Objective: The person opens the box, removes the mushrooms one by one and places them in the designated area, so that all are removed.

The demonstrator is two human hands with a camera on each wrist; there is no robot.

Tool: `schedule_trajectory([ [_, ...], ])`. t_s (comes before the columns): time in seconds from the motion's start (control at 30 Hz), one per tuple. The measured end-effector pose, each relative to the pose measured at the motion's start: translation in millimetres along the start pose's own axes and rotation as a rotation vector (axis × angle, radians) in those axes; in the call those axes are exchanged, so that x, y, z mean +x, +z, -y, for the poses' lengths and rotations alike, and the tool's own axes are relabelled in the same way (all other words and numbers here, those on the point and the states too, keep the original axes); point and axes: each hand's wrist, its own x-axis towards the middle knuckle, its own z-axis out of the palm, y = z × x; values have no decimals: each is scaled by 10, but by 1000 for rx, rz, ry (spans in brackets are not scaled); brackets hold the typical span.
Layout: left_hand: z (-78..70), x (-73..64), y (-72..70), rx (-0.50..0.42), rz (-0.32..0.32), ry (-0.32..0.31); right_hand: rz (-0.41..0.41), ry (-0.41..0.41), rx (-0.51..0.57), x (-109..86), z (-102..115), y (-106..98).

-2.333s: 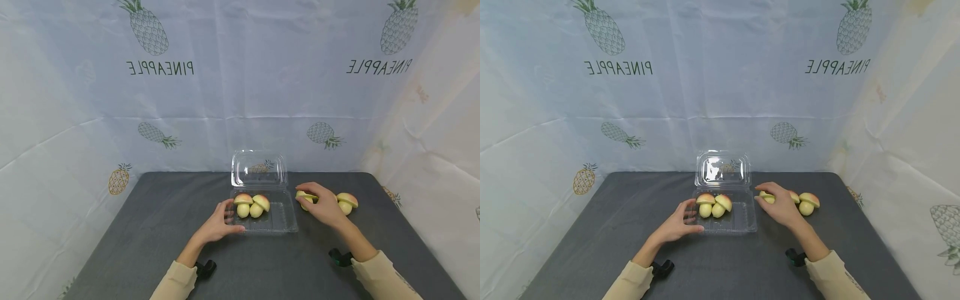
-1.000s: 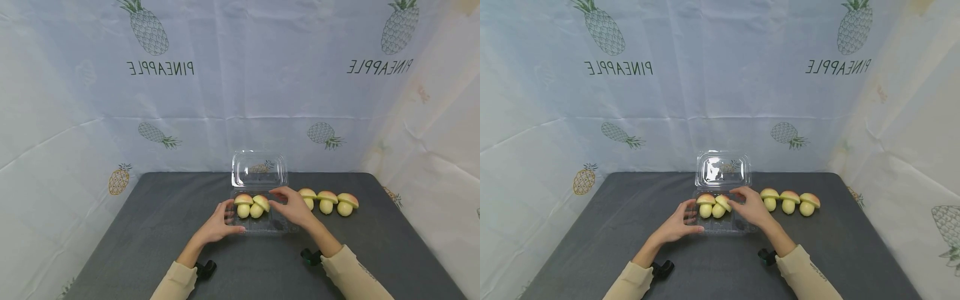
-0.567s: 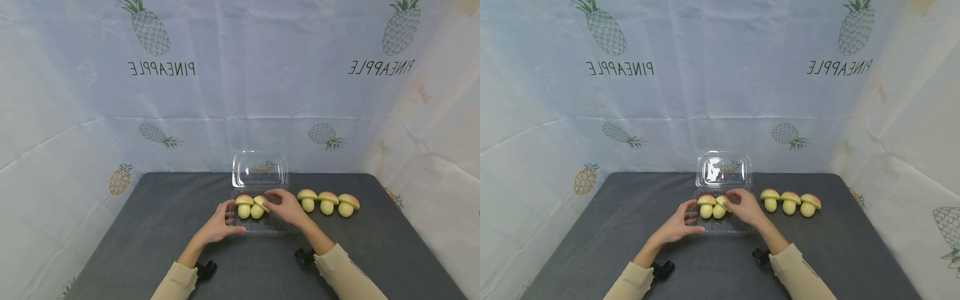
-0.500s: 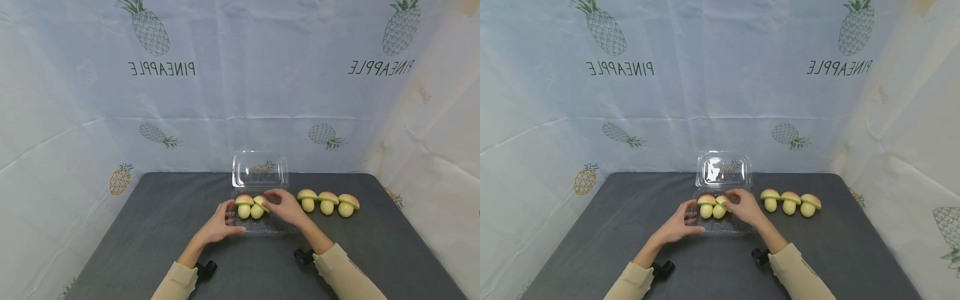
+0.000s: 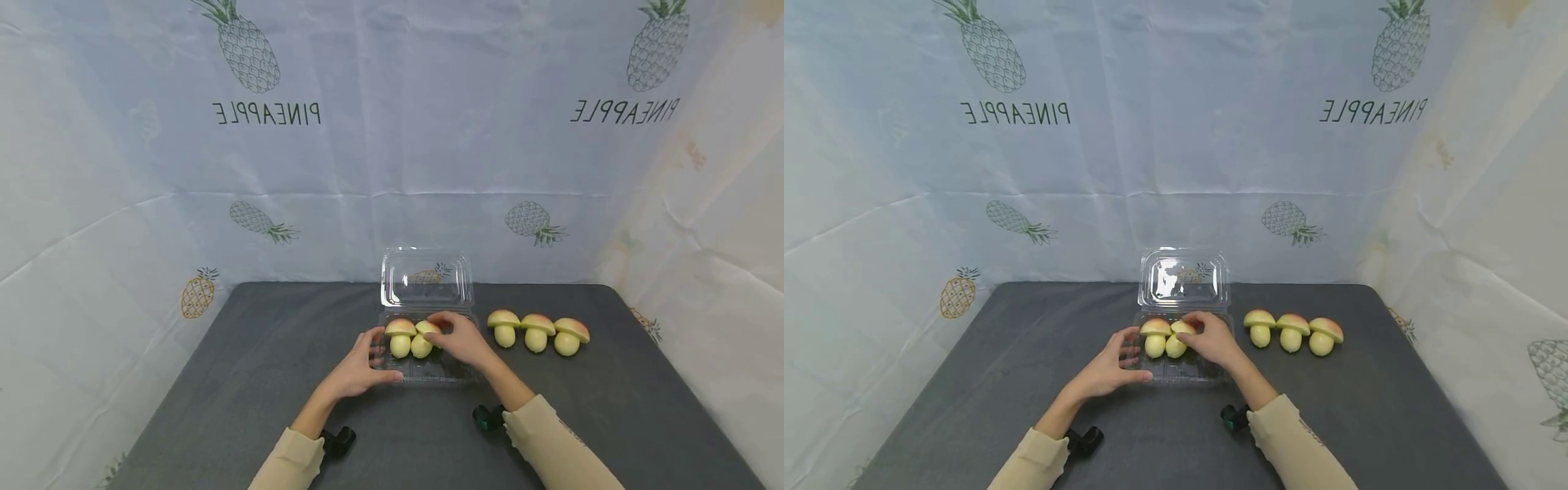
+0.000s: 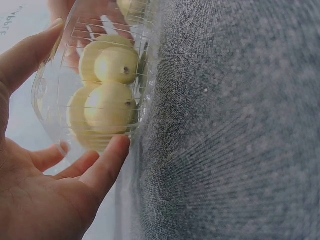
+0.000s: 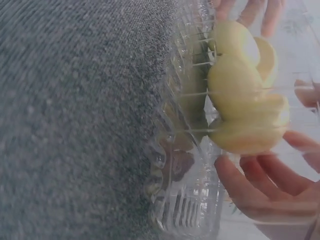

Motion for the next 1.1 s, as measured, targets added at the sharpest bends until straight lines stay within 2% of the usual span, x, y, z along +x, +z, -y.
schedule_trajectory([
  [0.33,6,5,30,16,-12,-9,5,53,44,38,-41,33],
  [0.7,14,6,30,23,-17,-12,-19,36,49,2,-4,-23],
  [1.1,18,6,20,33,-24,-6,-7,-25,66,-89,99,-156],
])
